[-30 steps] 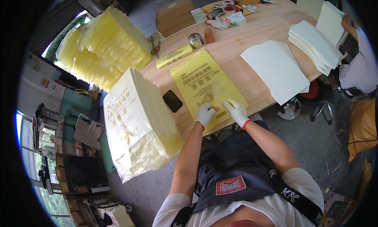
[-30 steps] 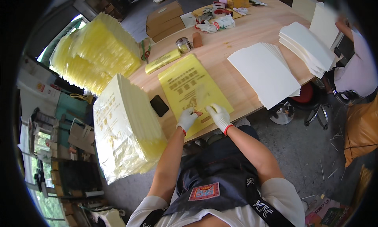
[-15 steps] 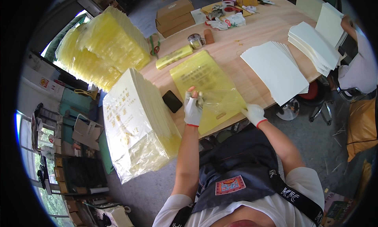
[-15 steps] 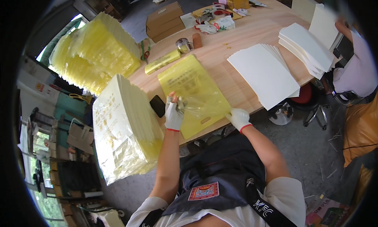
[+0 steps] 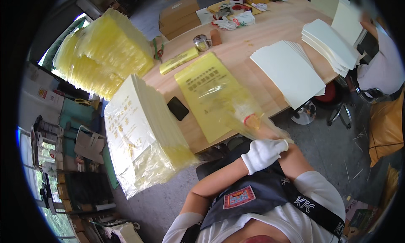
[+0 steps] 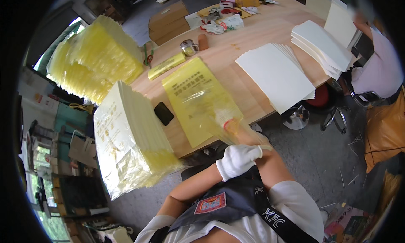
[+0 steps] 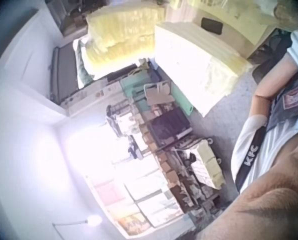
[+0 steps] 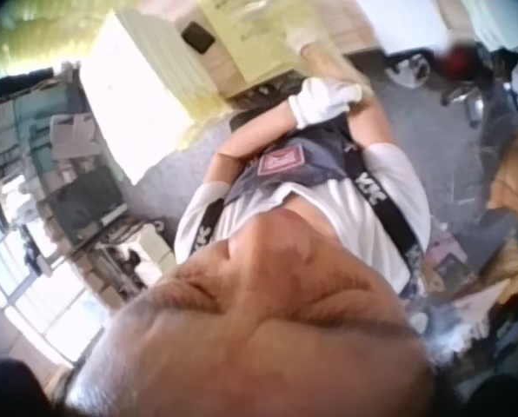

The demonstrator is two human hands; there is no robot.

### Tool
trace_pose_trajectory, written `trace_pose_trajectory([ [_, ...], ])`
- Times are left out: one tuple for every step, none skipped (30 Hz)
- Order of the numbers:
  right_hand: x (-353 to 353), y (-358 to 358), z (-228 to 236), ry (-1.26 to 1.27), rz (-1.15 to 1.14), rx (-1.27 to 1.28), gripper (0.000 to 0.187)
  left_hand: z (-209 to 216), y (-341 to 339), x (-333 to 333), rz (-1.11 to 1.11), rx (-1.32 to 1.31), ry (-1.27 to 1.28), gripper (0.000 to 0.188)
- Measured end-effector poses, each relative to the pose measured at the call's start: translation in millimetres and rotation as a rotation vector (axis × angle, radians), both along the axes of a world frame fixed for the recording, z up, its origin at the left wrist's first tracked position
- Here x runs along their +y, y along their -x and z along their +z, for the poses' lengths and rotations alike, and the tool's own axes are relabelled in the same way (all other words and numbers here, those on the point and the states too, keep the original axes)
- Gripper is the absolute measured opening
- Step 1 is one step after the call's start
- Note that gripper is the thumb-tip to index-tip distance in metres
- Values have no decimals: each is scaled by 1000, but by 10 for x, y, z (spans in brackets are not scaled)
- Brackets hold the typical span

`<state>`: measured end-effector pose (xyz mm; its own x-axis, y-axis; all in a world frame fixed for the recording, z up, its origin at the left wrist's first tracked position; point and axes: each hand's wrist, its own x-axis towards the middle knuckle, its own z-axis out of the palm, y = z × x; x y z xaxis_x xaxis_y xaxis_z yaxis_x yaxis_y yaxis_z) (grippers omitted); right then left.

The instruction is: The person repeatedly picks up a white book from a stack, places it into a yellow plastic sleeve, and sets the packaged book aside. The process is repeated continuously with identical items.

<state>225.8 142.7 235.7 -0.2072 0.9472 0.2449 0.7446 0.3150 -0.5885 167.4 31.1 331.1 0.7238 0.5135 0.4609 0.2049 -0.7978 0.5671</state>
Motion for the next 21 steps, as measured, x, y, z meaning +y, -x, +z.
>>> trace_pose_trajectory([
  [-44,-72,53,-9,17,-27,27,-69,1,17,9,48,61,34],
  [-103,-117,100,3,46,-46,25,-161,26,144,85,-14,12,31],
  [-199,-184,163,34,81,-68,24,-287,83,300,162,-76,-31,28],
  [-319,-251,232,110,128,-98,24,-471,208,426,259,-58,48,25],
  [-478,-421,313,208,159,-126,23,-632,324,559,349,-43,125,21],
  [-621,-594,379,280,156,-162,23,-718,447,632,408,-65,194,19],
  [-747,-885,122,112,34,-183,22,-777,521,681,459,-85,263,18],
  [-752,-1220,-74,-10,-44,-458,30,-795,587,718,511,-82,427,18],
  [-770,-1537,-207,-380,-135,-365,33,-829,614,728,565,-74,595,19],
  [-784,-1742,-148,-410,-240,-483,41,-935,622,739,503,-282,561,15],
  [-790,-1994,-137,-280,-291,-540,48,-932,539,751,477,-298,670,15],
  [-771,-2224,-157,-251,-309,-557,52,-901,453,775,452,-312,773,15],
  [-725,-2492,-322,-227,-294,-580,46,-858,366,808,425,-329,868,15],
  [-668,-2633,-408,-258,-237,-571,41,-983,358,868,406,-278,813,15],
  [-634,-2698,-408,-281,-181,-561,36,-1010,331,898,383,-260,802,16],
  [-586,-2774,-398,-284,-131,-523,34,-1037,285,928,360,-242,790,17],
  [-539,-2855,-383,-287,-82,-486,33,-1063,230,953,335,-225,778,18],
  [-512,-2879,-319,-287,-33,-448,31,-1010,142,941,325,-255,841,20],
  [-501,-2899,-258,-279,-45,-488,29,-981,80,962,288,-192,846,21],
  [-496,-2930,-189,-271,-58,-529,26,-956,22,992,250,-129,849,22],
  [-498,-2912,-53,-265,-70,-569,24,-941,-21,1007,213,-67,850,24],
])
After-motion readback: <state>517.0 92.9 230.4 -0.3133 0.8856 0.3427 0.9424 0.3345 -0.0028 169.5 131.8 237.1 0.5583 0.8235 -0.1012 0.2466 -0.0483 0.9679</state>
